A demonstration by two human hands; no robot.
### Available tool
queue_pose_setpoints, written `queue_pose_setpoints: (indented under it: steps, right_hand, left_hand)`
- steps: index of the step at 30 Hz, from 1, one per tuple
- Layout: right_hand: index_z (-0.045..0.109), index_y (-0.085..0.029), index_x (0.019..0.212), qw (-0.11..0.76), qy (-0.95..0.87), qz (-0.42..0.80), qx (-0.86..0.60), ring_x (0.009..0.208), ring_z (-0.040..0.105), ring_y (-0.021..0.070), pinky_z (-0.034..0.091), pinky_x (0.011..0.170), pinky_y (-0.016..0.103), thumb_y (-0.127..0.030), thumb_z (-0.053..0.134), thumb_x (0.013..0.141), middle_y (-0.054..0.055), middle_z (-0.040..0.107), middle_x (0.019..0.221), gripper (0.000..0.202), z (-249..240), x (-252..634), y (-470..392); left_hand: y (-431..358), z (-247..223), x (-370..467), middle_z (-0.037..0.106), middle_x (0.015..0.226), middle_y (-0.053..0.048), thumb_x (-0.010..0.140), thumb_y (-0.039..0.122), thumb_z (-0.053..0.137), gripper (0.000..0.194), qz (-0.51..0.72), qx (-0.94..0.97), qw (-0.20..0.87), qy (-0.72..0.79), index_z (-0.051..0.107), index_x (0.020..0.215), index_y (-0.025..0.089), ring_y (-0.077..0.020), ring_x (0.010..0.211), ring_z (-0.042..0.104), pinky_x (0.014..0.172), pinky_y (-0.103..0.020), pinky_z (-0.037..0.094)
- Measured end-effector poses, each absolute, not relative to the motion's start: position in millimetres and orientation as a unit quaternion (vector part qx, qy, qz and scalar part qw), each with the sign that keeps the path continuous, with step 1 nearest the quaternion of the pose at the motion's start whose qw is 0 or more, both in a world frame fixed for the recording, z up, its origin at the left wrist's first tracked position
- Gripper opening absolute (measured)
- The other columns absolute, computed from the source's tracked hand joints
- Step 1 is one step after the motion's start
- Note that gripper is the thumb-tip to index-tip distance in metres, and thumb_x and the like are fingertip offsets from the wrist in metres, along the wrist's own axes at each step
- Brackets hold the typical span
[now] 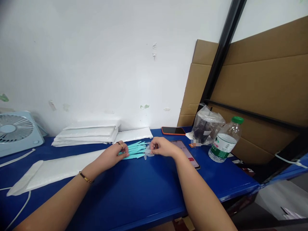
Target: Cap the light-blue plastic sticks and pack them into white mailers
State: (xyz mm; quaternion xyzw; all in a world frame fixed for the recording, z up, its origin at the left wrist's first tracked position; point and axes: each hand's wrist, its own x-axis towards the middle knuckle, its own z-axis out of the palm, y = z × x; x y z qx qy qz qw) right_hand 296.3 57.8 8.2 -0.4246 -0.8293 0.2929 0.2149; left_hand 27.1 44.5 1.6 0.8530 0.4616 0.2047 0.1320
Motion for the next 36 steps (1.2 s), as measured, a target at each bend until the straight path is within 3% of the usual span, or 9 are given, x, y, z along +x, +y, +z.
queue_pose_setpoints:
  steps: [6,12,17,22,28,36]
  right_hand:
    - [0.051,-0.015,0.074,0.319,-0.732,0.445,-0.405,0.069,0.065,0.0175,0.049,0.062,0.027,-0.036,0.068,0.067,0.003,0.064,0.066,0.028,7,290,57]
    - [0.062,-0.012,0.084,0.347,-0.719,0.439,-0.413,0.063,0.065,0.0173,0.050,0.060,0.027,-0.038,0.067,0.068,0.004,0.065,0.062,0.031,5,281,60]
    - [0.063,-0.011,0.086,0.423,-0.685,0.452,-0.384,0.062,0.065,0.0157,0.050,0.061,0.027,-0.039,0.067,0.069,0.005,0.066,0.064,0.033,2,277,63]
    - [0.064,-0.012,0.089,0.443,-0.675,0.461,-0.367,0.059,0.064,0.0150,0.049,0.058,0.026,-0.038,0.068,0.068,0.003,0.066,0.061,0.033,4,275,61]
    - [0.061,-0.012,0.074,0.499,-0.621,0.471,-0.379,0.053,0.063,0.0148,0.046,0.048,0.023,-0.043,0.067,0.067,0.004,0.065,0.061,0.032,3,265,59]
    - [0.055,-0.013,0.072,0.501,-0.596,0.516,-0.357,0.052,0.063,0.0137,0.044,0.047,0.021,-0.042,0.067,0.069,0.003,0.065,0.062,0.031,-2,256,59]
  left_hand:
    - [47,3,22,0.057,0.066,0.004,0.085,0.045,0.036,0.027,0.273,0.784,0.308,0.466,0.046,0.092,0.020,-0.0096,0.049,0.045,0.051,-0.022,0.034]
    - [46,5,23,0.060,0.077,0.001,0.087,0.046,0.028,0.040,0.288,0.812,0.218,0.457,0.059,0.082,0.020,-0.0145,0.073,0.052,0.068,-0.024,0.037]
    - [45,6,23,0.059,0.076,-0.001,0.086,0.044,0.034,0.034,0.255,0.823,0.173,0.477,0.058,0.083,0.021,-0.0168,0.073,0.053,0.067,-0.026,0.038]
    - [45,4,22,0.061,0.080,-0.002,0.086,0.043,0.034,0.033,0.268,0.819,0.168,0.479,0.059,0.085,0.022,-0.0176,0.077,0.054,0.071,-0.027,0.038]
    - [47,2,23,0.061,0.078,-0.001,0.086,0.043,0.035,0.032,0.275,0.820,0.174,0.470,0.059,0.084,0.022,-0.0169,0.075,0.054,0.071,-0.026,0.038]
    - [46,1,25,0.059,0.073,0.000,0.085,0.045,0.034,0.034,0.278,0.818,0.189,0.466,0.059,0.083,0.021,-0.0157,0.070,0.052,0.067,-0.025,0.037]
